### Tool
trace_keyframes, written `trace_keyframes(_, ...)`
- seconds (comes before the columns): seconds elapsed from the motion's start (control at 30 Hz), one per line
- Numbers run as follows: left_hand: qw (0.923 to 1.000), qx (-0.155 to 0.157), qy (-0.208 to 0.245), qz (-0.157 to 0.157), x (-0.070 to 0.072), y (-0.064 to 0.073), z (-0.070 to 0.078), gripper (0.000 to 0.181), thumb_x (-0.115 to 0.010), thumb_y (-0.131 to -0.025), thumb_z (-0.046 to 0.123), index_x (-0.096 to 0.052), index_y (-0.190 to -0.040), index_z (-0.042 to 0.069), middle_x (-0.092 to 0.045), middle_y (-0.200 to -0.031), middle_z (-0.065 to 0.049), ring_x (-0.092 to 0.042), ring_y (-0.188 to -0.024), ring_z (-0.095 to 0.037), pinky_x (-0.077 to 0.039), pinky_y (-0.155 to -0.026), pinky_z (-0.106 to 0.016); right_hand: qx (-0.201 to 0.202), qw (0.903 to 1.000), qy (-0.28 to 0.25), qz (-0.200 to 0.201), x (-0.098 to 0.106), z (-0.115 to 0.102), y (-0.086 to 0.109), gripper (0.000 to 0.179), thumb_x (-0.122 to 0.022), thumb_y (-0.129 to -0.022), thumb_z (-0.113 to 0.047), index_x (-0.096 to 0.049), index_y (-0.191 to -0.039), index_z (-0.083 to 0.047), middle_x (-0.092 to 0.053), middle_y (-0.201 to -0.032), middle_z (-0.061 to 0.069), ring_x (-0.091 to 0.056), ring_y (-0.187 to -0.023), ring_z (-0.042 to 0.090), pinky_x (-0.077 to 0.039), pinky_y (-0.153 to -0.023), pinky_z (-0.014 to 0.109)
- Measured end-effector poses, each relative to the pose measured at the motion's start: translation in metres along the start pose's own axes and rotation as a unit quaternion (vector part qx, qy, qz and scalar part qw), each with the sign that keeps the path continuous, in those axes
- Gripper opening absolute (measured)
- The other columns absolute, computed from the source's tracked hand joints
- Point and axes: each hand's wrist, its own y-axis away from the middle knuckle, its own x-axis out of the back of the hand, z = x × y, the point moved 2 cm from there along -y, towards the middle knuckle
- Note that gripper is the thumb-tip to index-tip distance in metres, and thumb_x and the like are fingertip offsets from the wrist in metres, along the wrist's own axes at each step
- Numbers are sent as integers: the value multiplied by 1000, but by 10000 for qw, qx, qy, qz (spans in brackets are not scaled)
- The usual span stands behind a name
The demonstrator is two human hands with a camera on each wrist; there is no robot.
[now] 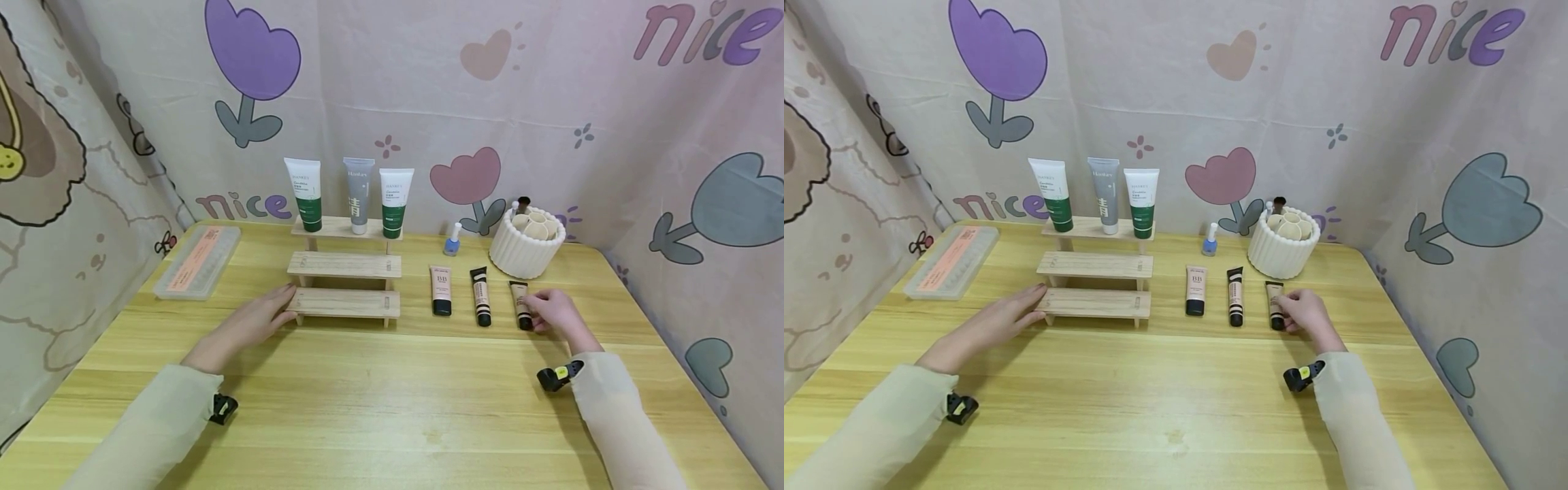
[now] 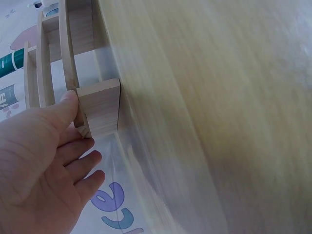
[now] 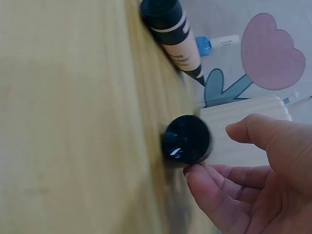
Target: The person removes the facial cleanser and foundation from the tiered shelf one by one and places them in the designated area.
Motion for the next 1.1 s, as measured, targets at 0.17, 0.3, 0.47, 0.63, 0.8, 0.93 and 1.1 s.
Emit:
trace_keyframes(0.17, 10000, 13, 7, 4, 1, 1, 2, 53, -52, -95, 19, -34, -136, -12, -30, -139, -31, -31, -125, -46, -26, -102, -56, 378, 9992, 20, 95, 6, -14, 3, 49, -48, -94, -22, -44, -120, 19, -58, -81, 18, -60, -56, 16, -56, -54, 32)
trace_keyframes(0.3, 10000, -16, 14, 32, 2, 0, 2, 53, -52, -95, 18, -34, -135, -12, -31, -138, -31, -31, -124, -46, -26, -102, -56, 896, 9958, 42, 188, 8, -36, 3, 45, -48, -94, -19, -46, -118, 18, -57, -93, 26, -61, -60, 21, -56, -56, 34)
trace_keyframes(0.47, 10000, -41, -39, 39, 0, -1, 0, 52, -51, -95, 16, -34, -134, -13, -31, -138, -32, -31, -125, -46, -26, -103, -55, 1502, 9880, 141, 343, 4, -75, 3, 38, -51, -94, -18, -51, -116, 13, -57, -88, 21, -61, -63, 27, -57, -56, 34)
trace_keyframes(0.63, 10000, -38, -23, 40, -1, -1, -2, 52, -52, -95, 16, -34, -135, -13, -31, -138, -32, -31, -125, -46, -26, -103, -55, 1942, 9800, 24, 438, -10, -119, 0, 35, -54, -93, -19, -54, -115, 8, -56, -87, 18, -60, -67, 29, -56, -55, 29)
trace_keyframes(0.8, 10000, -48, -12, 61, -1, 0, -1, 52, -52, -95, 16, -34, -135, -13, -30, -138, -32, -31, -125, -46, -27, -102, -55, 2360, 9707, -79, 451, -28, -157, -9, 33, -56, -92, -19, -56, -115, 4, -59, -91, 19, -61, -70, 27, -56, -55, 31)
trace_keyframes(0.93, 10000, -47, -23, 58, -1, 0, 0, 52, -52, -95, 16, -35, -134, -13, -30, -138, -32, -31, -124, -46, -27, -102, -55, 2663, 9628, -183, 420, -45, -181, -15, 35, -59, -91, -21, -57, -117, 3, -59, -91, 15, -60, -65, 20, -56, -55, 31)
trace_keyframes(1.1, 10000, -29, -12, 53, -1, 0, 0, 52, -52, -95, 18, -35, -135, -12, -30, -139, -31, -31, -125, -46, -26, -102, -55, 2801, 9581, -560, 238, -64, -203, -25, 40, -61, -90, -25, -55, -122, -1, -59, -100, 12, -60, -71, 18, -55, -61, 34)
